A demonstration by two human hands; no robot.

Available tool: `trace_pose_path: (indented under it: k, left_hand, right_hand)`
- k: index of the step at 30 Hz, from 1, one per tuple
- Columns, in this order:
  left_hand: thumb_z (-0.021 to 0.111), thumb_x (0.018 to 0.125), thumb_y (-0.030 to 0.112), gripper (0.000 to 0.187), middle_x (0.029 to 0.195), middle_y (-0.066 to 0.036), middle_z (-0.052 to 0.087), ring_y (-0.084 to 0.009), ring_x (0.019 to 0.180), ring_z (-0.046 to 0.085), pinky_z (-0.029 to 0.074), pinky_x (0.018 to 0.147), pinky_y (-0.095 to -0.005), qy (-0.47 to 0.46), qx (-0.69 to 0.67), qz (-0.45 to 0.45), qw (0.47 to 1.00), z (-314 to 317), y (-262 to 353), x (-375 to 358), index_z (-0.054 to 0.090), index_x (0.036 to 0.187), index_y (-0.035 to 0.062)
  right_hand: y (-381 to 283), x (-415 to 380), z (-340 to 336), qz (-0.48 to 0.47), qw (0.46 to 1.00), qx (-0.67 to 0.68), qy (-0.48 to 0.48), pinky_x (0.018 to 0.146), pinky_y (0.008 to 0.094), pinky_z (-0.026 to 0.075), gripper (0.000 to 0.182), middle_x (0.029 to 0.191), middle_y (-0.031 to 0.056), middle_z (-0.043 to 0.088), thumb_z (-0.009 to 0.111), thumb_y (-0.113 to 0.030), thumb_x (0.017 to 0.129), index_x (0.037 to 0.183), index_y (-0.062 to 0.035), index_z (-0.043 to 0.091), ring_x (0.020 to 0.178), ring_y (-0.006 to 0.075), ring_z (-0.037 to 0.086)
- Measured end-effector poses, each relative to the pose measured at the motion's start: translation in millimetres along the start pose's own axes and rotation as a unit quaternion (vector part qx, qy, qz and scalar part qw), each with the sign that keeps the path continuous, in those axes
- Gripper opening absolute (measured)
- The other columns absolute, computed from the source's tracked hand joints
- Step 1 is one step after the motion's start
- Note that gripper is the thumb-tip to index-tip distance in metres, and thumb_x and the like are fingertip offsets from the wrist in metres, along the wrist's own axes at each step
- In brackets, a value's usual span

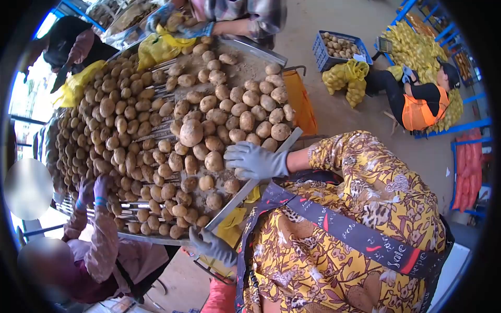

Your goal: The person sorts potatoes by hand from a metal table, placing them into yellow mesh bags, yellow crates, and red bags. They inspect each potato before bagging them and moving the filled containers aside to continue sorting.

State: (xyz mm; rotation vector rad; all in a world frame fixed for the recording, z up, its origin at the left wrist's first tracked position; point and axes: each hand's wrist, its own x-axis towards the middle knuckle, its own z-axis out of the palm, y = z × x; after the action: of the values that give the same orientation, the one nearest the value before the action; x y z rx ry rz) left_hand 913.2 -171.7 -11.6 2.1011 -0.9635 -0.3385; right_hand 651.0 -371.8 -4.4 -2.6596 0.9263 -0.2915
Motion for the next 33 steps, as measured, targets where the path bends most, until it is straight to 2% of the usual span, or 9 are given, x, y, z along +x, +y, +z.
trace_pose_path:
  k: [5,8,13,16,19,21,23,28,33]
  left_hand:
    - [0.069,0.095,0.018,0.052,0.138,-0.024,0.055,-0.0406,0.126,0.054,0.044,0.107,-0.0488,-0.169,-0.019,0.296,0.94,115,136,56,0.052,0.141,0.0005]
    - [0.072,0.092,0.029,0.065,0.144,-0.026,0.051,-0.0412,0.135,0.047,0.039,0.11,-0.054,-0.114,0.037,0.408,0.905,173,168,95,0.047,0.145,0.0012]
    - [0.079,0.087,0.034,0.08,0.15,-0.027,0.045,-0.0424,0.139,0.044,0.041,0.113,-0.0507,-0.124,0.014,0.221,0.967,215,153,181,0.041,0.149,0.0009]
    - [0.079,0.089,0.029,0.069,0.143,-0.028,0.051,-0.0423,0.131,0.052,0.044,0.111,-0.0478,-0.187,0.024,0.192,0.963,209,158,189,0.047,0.143,-0.0015]
    - [0.078,0.089,0.025,0.064,0.136,-0.025,0.054,-0.0392,0.124,0.055,0.047,0.108,-0.0486,-0.189,0.011,0.166,0.968,190,164,175,0.049,0.139,-0.0008]
    - [0.078,0.088,0.023,0.062,0.135,-0.024,0.053,-0.0381,0.124,0.055,0.048,0.106,-0.05,-0.155,0.041,0.165,0.973,177,179,153,0.05,0.138,-0.0001]
    - [0.075,0.091,0.029,0.065,0.14,-0.026,0.049,-0.0401,0.129,0.051,0.044,0.108,-0.0498,-0.151,0.065,0.155,0.974,163,183,137,0.047,0.142,-0.0015]
    - [0.073,0.093,0.03,0.072,0.148,-0.024,0.045,-0.0406,0.135,0.046,0.04,0.114,-0.0489,-0.149,0.027,0.089,0.985,141,216,116,0.04,0.15,0.0004]
    - [0.079,0.085,0.027,0.083,0.146,-0.028,0.046,-0.0445,0.13,0.048,0.042,0.109,-0.055,-0.199,0.219,0.203,0.933,160,202,141,0.037,0.152,0.0009]
  right_hand:
    - [55,-90,-51,0.053,0.997,-0.015,0.06,0.118,0.0515,0.032,0.047,0.148,0.0139,0.052,0.066,-0.033,0.093,0.134,-0.011,0.062,0.138,0.0353,0.046]
    - [76,-105,-60,0.199,0.966,-0.013,0.162,0.115,0.0496,0.037,0.051,0.147,0.0154,0.053,0.069,-0.028,0.091,0.138,-0.0102,0.057,0.135,0.0352,0.049]
    - [155,-134,-26,0.416,0.817,0.139,0.373,0.112,0.0417,0.043,0.06,0.146,0.02,0.053,0.07,-0.029,0.096,0.146,-0.0053,0.048,0.134,0.0374,0.051]
    - [176,-135,-49,0.523,0.703,0.362,0.318,0.115,0.0406,0.04,0.061,0.146,0.0212,0.053,0.07,-0.03,0.097,0.147,-0.0039,0.047,0.137,0.036,0.051]
    - [176,-109,-67,0.555,0.646,0.372,0.368,0.115,0.0407,0.039,0.062,0.147,0.0214,0.052,0.071,-0.028,0.094,0.146,-0.0047,0.047,0.14,0.0349,0.048]
    - [172,-86,-75,0.39,0.819,0.136,0.398,0.114,0.0437,0.039,0.064,0.149,0.0207,0.048,0.073,-0.026,0.091,0.147,-0.0061,0.047,0.14,0.0367,0.046]
    - [158,-56,-104,0.324,0.857,0.099,0.389,0.118,0.0448,0.036,0.063,0.155,0.0191,0.043,0.074,-0.021,0.091,0.146,-0.0059,0.047,0.145,0.0365,0.04]
    - [177,-43,-96,0.381,0.821,0.16,0.394,0.118,0.0438,0.036,0.058,0.154,0.0185,0.044,0.07,-0.023,0.095,0.145,-0.005,0.048,0.144,0.0354,0.041]
    - [182,-81,-73,0.431,0.782,0.129,0.432,0.116,0.0435,0.039,0.054,0.146,0.0233,0.051,0.066,-0.023,0.098,0.145,-0.0046,0.047,0.138,0.0388,0.048]
